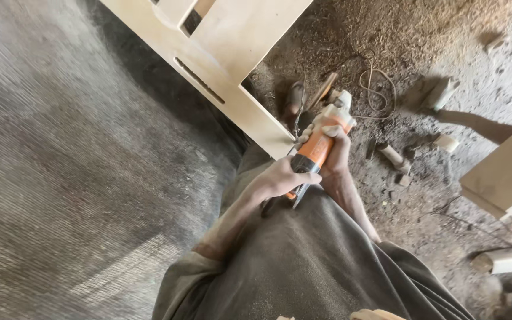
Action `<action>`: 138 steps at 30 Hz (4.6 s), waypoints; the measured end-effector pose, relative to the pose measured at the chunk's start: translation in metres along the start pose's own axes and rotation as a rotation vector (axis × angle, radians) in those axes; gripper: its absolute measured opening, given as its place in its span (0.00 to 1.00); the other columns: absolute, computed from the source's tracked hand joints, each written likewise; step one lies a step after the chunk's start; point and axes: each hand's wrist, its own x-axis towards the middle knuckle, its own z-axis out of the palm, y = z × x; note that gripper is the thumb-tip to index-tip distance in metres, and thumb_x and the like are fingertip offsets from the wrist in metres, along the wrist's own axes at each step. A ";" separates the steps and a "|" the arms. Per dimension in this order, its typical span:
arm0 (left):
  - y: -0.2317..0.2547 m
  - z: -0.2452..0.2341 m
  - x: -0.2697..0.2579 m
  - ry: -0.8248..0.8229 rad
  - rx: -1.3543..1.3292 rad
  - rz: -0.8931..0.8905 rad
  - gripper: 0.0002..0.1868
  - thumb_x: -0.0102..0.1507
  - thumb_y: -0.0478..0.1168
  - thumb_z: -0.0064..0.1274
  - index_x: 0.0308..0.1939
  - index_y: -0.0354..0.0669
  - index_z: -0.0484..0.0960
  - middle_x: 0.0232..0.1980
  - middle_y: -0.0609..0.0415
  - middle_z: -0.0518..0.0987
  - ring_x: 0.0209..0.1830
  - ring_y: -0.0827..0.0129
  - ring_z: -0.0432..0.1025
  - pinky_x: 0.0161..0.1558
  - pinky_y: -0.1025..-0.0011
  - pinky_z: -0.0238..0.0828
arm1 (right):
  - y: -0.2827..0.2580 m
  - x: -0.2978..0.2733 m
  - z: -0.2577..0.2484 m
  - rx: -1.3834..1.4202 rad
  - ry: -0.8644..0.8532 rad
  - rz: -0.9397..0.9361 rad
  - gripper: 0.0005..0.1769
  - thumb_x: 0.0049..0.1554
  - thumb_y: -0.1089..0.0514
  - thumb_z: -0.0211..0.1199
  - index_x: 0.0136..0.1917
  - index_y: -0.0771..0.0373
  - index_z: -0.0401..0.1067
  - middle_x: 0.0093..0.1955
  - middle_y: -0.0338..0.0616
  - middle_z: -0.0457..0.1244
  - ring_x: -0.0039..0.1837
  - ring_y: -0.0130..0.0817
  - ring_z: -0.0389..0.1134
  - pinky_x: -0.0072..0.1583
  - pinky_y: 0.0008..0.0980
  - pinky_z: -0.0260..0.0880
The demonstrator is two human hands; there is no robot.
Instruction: The person sands the surface of a wooden door frame using an angle grinder equipped with a sanding disc.
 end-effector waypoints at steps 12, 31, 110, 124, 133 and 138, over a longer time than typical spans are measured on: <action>-0.132 -0.019 0.049 -0.250 -0.007 0.097 0.22 0.76 0.48 0.41 0.59 0.31 0.79 0.59 0.44 0.78 0.60 0.67 0.71 0.61 0.72 0.67 | -0.067 -0.020 -0.027 -0.093 -0.060 -0.450 0.18 0.51 0.58 0.64 0.53 0.64 0.65 0.39 0.45 0.62 0.41 0.39 0.69 0.48 0.40 0.78; -0.055 -0.107 0.109 0.188 1.598 0.679 0.21 0.68 0.53 0.45 0.39 0.41 0.87 0.44 0.45 0.84 0.47 0.57 0.78 0.57 0.55 0.73 | 0.024 -0.164 -0.030 0.050 0.290 -0.768 0.24 0.52 0.52 0.63 0.57 0.68 0.63 0.45 0.44 0.61 0.46 0.35 0.66 0.53 0.36 0.73; 0.053 -0.179 0.091 -0.107 -0.235 -0.515 0.18 0.57 0.44 0.64 0.43 0.34 0.77 0.30 0.49 0.80 0.23 0.64 0.78 0.26 0.64 0.80 | 0.068 0.194 0.051 0.419 -0.001 0.010 0.16 0.48 0.63 0.59 0.52 0.65 0.66 0.39 0.48 0.64 0.38 0.39 0.69 0.45 0.40 0.77; 0.098 -0.166 0.129 -0.117 -0.241 -0.497 0.20 0.57 0.44 0.63 0.44 0.32 0.76 0.31 0.46 0.80 0.22 0.63 0.77 0.25 0.65 0.79 | 0.014 0.215 0.057 0.219 0.075 -0.075 0.19 0.48 0.61 0.60 0.53 0.70 0.67 0.38 0.48 0.66 0.37 0.37 0.70 0.43 0.37 0.77; 0.123 -0.159 0.155 -0.102 -0.185 -0.484 0.22 0.56 0.45 0.64 0.45 0.34 0.77 0.31 0.47 0.81 0.22 0.65 0.78 0.25 0.66 0.80 | -0.025 0.221 0.064 0.271 0.051 -0.055 0.13 0.48 0.61 0.60 0.47 0.69 0.68 0.37 0.48 0.65 0.36 0.37 0.69 0.41 0.38 0.76; 0.129 -0.159 0.172 -0.116 -0.192 -0.446 0.21 0.57 0.45 0.64 0.45 0.33 0.77 0.32 0.47 0.81 0.23 0.65 0.78 0.27 0.67 0.80 | -0.046 0.223 0.069 0.220 0.065 -0.102 0.14 0.48 0.62 0.61 0.47 0.69 0.69 0.38 0.48 0.66 0.36 0.37 0.69 0.40 0.36 0.75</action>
